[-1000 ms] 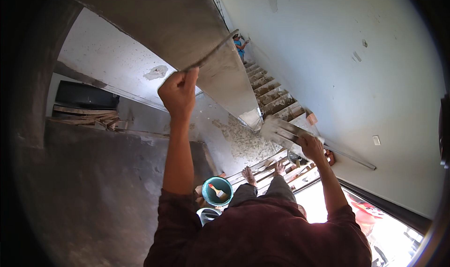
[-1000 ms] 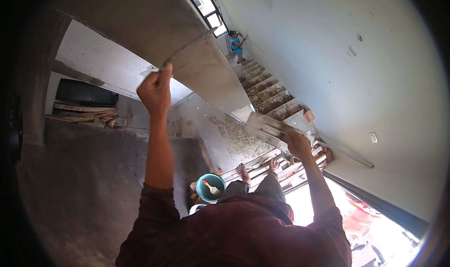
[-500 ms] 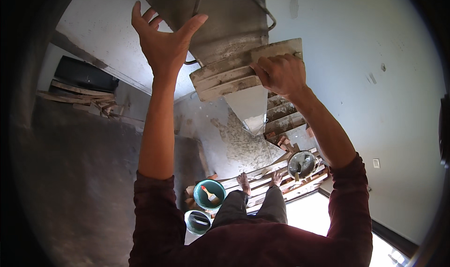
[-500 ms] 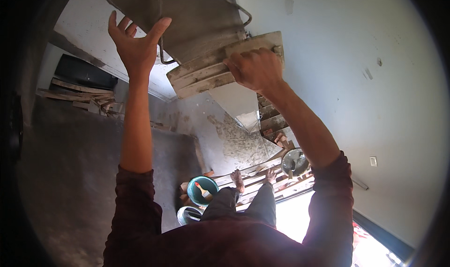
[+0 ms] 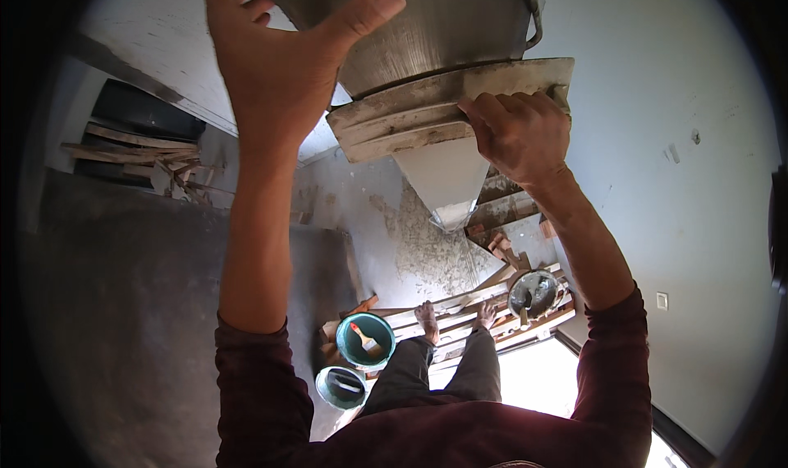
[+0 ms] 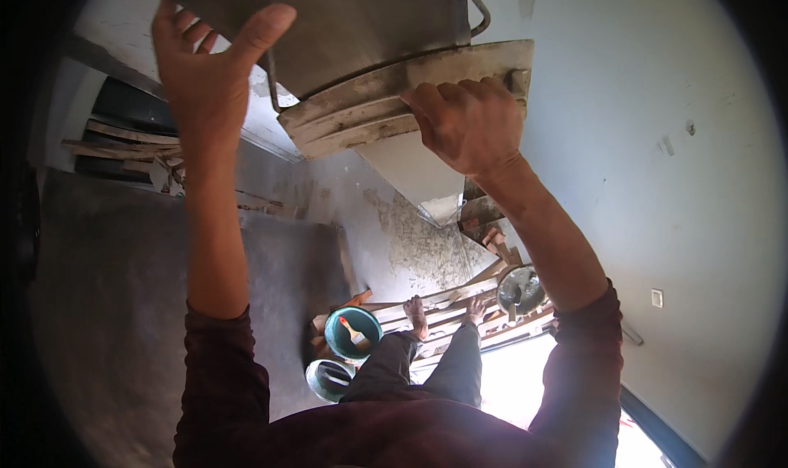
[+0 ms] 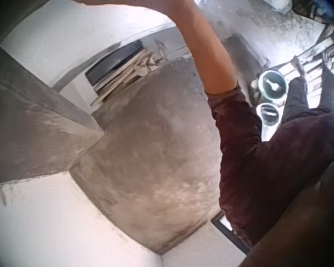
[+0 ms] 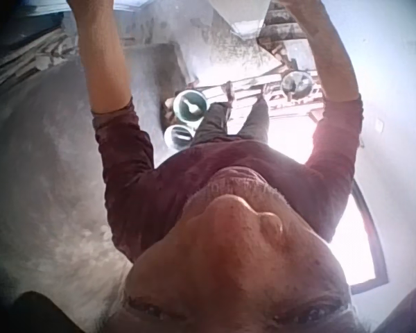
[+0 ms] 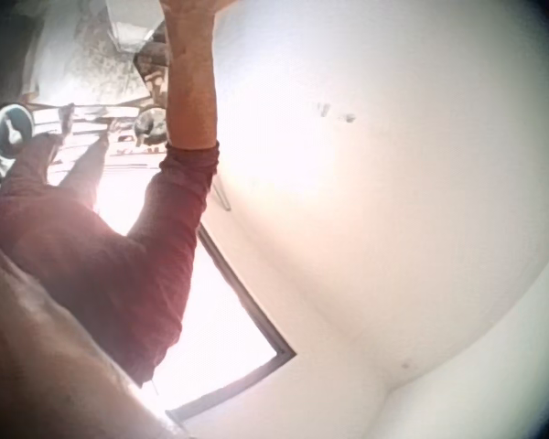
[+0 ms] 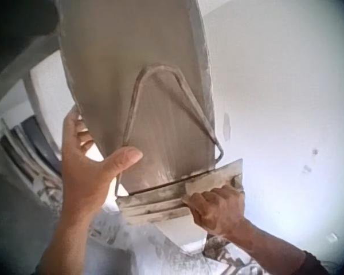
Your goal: The person applies and smooths wet plaster onto a vertical column and adjacent wall surface using a hawk and a trowel, repeatedly picking up material from a bucket.
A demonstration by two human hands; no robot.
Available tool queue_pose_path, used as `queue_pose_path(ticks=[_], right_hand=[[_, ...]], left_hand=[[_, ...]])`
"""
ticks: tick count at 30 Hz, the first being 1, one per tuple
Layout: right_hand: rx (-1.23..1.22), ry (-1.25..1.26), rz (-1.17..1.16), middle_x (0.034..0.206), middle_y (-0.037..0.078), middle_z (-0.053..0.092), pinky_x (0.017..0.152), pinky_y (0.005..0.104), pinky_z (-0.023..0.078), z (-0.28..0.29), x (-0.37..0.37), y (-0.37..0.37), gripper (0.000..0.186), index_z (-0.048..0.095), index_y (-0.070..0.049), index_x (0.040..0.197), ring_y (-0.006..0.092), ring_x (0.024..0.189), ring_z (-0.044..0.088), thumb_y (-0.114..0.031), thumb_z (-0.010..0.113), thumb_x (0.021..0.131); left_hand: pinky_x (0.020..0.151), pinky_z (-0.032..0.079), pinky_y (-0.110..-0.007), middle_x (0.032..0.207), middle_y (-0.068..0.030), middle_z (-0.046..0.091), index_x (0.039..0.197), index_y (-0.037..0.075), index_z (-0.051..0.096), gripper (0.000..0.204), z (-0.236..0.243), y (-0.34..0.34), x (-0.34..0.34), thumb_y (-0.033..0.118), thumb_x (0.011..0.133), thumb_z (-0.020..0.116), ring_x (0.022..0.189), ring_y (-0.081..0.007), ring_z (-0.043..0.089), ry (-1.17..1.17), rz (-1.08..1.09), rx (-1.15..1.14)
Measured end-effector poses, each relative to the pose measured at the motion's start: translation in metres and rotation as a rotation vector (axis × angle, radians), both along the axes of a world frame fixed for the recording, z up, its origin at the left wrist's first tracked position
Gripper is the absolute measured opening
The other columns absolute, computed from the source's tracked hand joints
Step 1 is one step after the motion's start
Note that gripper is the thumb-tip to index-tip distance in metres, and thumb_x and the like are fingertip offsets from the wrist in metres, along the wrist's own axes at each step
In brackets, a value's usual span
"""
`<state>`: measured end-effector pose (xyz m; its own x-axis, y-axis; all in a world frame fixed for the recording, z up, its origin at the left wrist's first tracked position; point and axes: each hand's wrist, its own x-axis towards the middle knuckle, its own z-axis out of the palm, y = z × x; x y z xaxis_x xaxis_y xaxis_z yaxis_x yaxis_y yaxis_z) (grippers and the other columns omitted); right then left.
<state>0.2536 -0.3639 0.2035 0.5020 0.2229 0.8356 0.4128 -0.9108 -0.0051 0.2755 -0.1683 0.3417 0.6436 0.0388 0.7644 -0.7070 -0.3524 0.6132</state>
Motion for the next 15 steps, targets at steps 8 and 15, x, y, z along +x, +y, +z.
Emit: queue_pose_path(ticks=[8, 15], right_hand=[[-0.025, 0.082, -0.032, 0.048, -0.001, 0.054, 0.042, 0.0319, 0.039, -0.013, 0.004, 0.001, 0.031, 0.053, -0.016, 0.063, 0.0177, 0.040, 0.052, -0.026, 0.075, 0.083], [0.002, 0.294, -0.034, 0.047, 0.001, 0.053, 0.041, 0.0336, 0.040, -0.044, -0.004, 0.011, 0.023, 0.060, -0.017, 0.071, 0.0191, 0.039, 0.053, -0.030, 0.070, 0.086]], left_hand=[[0.095, 0.046, -0.036, 0.114, -0.0109, 0.060, 0.135, -0.001, 0.044, 0.103, -0.004, -0.001, -0.008, 0.048, 0.059, 0.092, 0.106, -0.0222, 0.059, 0.012, -0.122, -0.014], [0.094, 0.046, -0.037, 0.114, -0.0124, 0.059, 0.134, 0.000, 0.047, 0.103, -0.019, -0.001, 0.003, 0.054, 0.059, 0.090, 0.106, -0.0234, 0.059, -0.096, 0.000, -0.058]])
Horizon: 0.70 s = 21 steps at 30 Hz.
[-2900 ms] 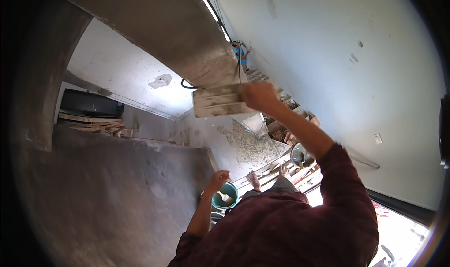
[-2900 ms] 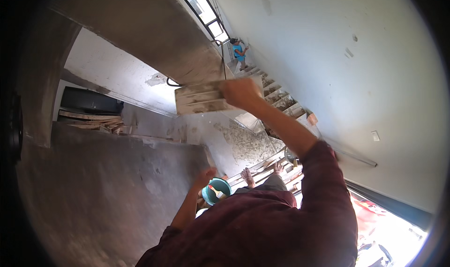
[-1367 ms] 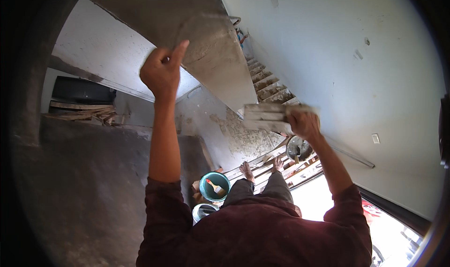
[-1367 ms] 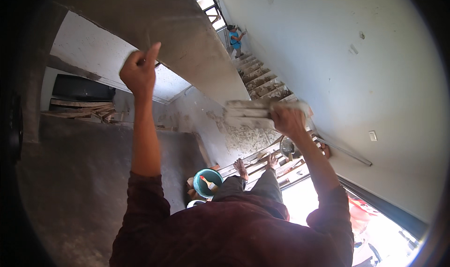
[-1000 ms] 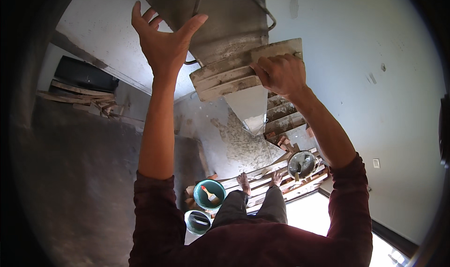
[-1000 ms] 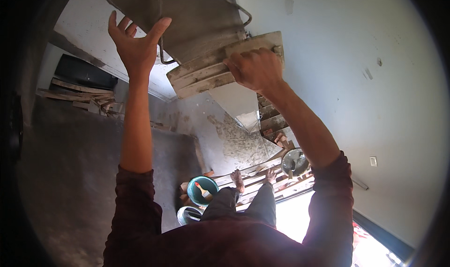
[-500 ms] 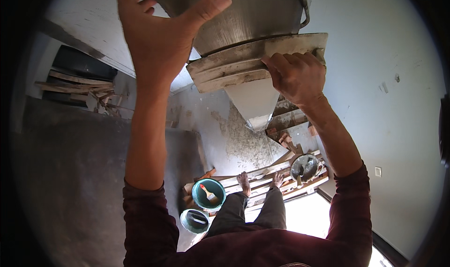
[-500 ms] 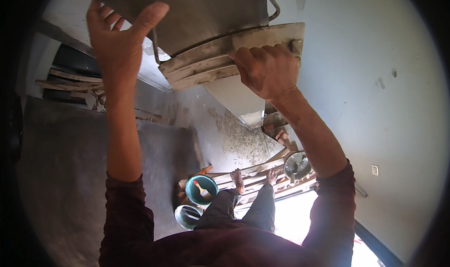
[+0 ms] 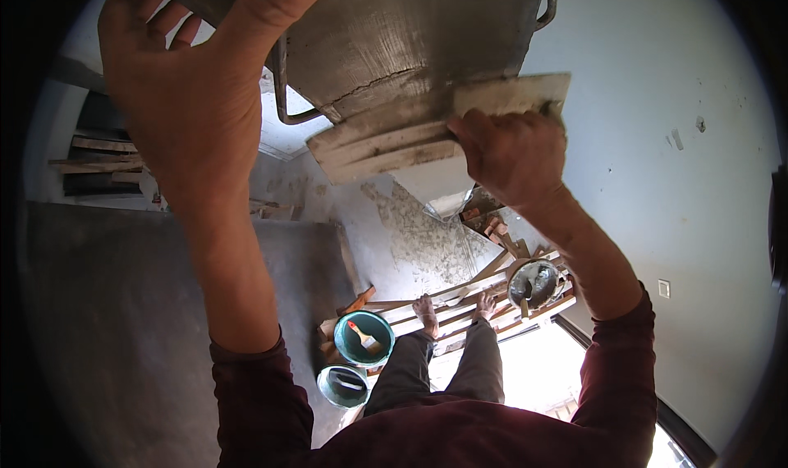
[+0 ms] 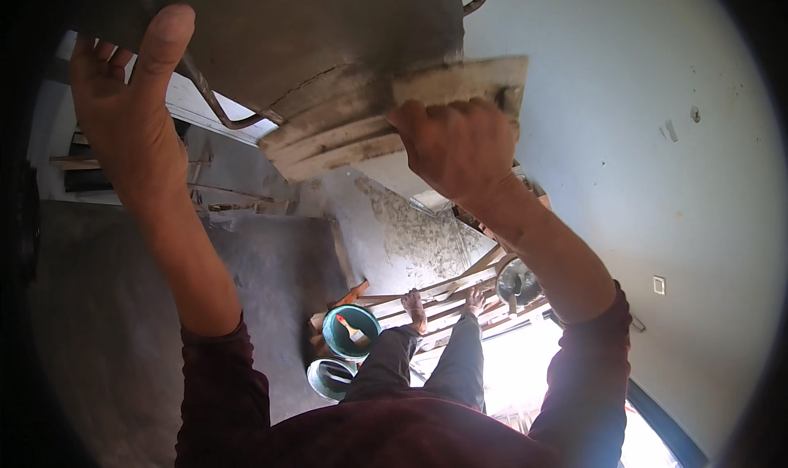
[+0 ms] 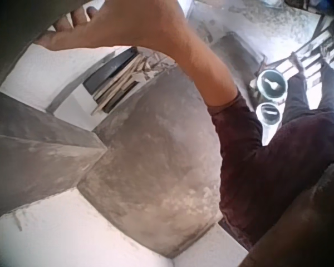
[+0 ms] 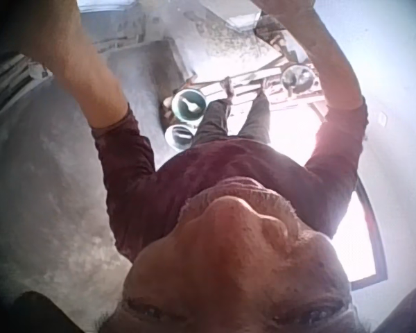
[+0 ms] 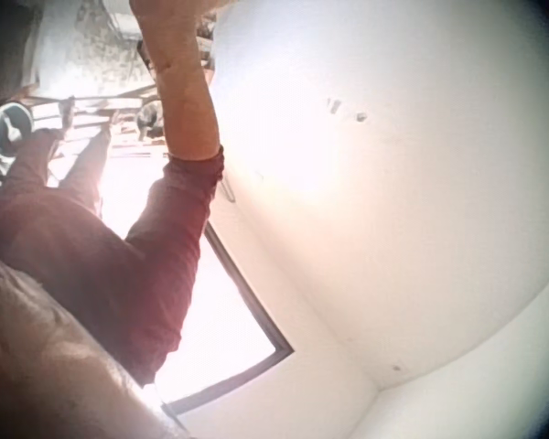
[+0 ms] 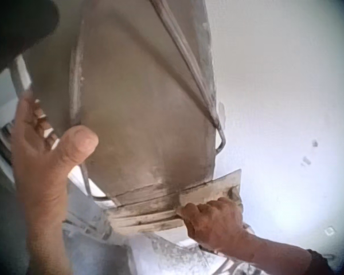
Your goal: The person applies and smooths wet plaster onto a vertical column and adjacent wall surface using a hawk and a trowel, repeatedly picking up material from a bucket.
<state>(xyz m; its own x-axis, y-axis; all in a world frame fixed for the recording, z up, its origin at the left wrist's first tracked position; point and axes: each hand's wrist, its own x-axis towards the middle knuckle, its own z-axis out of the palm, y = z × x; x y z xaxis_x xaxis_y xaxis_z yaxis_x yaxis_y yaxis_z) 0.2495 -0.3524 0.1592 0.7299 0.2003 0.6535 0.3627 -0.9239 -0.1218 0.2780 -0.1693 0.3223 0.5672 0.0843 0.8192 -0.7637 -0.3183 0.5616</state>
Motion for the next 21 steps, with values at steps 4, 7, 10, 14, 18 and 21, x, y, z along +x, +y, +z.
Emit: queue_pose_path(ticks=[4, 7, 10, 14, 18, 21], right_hand=[[-0.125, 0.318, -0.059, 0.048, 0.004, 0.055, 0.041, 0.0352, 0.042, -0.114, -0.008, -0.017, 0.018, 0.068, -0.017, 0.080, 0.0209, 0.039, 0.055, -0.034, 0.068, 0.087], [-0.122, 0.472, 0.012, 0.051, 0.004, 0.058, 0.043, 0.0366, 0.047, -0.153, -0.033, -0.022, 0.012, 0.070, -0.018, 0.080, 0.0181, 0.045, 0.060, -0.029, 0.068, 0.085], [-0.033, 0.251, 0.062, 0.049, 0.003, 0.055, 0.041, 0.0360, 0.046, -0.112, -0.048, -0.032, 0.015, 0.068, -0.018, 0.074, 0.0156, 0.045, 0.058, -0.028, 0.068, 0.085], [0.026, 0.005, -0.022, 0.049, 0.006, 0.050, 0.045, 0.0374, 0.042, 0.002, -0.049, -0.045, 0.028, 0.052, -0.012, 0.063, 0.0228, 0.042, 0.052, -0.014, 0.069, 0.084], [-0.087, -0.145, -0.033, 0.047, 0.004, 0.048, 0.044, 0.0359, 0.040, 0.049, -0.040, -0.045, 0.035, 0.048, -0.012, 0.063, 0.0233, 0.040, 0.049, -0.018, 0.072, 0.086], [-0.122, -0.217, 0.003, 0.047, 0.004, 0.047, 0.043, 0.0353, 0.039, 0.061, -0.032, -0.040, 0.035, 0.048, -0.012, 0.063, 0.0228, 0.040, 0.049, -0.019, 0.073, 0.087]], left_hand=[[0.101, 0.042, -0.039, 0.120, -0.0141, 0.054, 0.138, -0.002, 0.041, 0.101, 0.004, 0.007, 0.019, 0.043, 0.063, 0.091, 0.115, -0.0245, 0.052, -0.013, 0.120, 0.243], [0.104, 0.038, -0.038, 0.120, -0.0116, 0.055, 0.136, -0.002, 0.046, 0.092, -0.001, 0.020, 0.019, 0.037, 0.066, 0.091, 0.118, -0.0219, 0.050, 0.014, 0.114, 0.240], [0.105, 0.036, -0.035, 0.118, -0.0094, 0.058, 0.135, -0.002, 0.047, 0.090, -0.004, 0.015, 0.015, 0.037, 0.067, 0.090, 0.113, -0.0193, 0.054, 0.053, 0.065, 0.144], [0.101, 0.038, -0.044, 0.116, -0.0159, 0.059, 0.133, -0.002, 0.045, 0.101, 0.002, 0.000, -0.004, 0.054, 0.061, 0.089, 0.112, -0.0268, 0.056, -0.080, 0.144, 0.218], [0.101, 0.035, -0.043, 0.117, -0.0173, 0.058, 0.134, -0.004, 0.040, 0.100, 0.013, 0.013, 0.005, 0.050, 0.064, 0.088, 0.113, -0.0271, 0.053, 0.093, 0.036, 0.173], [0.100, 0.037, -0.041, 0.119, -0.0178, 0.055, 0.136, -0.005, 0.037, 0.100, 0.005, 0.021, 0.019, 0.044, 0.065, 0.089, 0.113, -0.0261, 0.052, 0.011, -0.004, 0.198]])
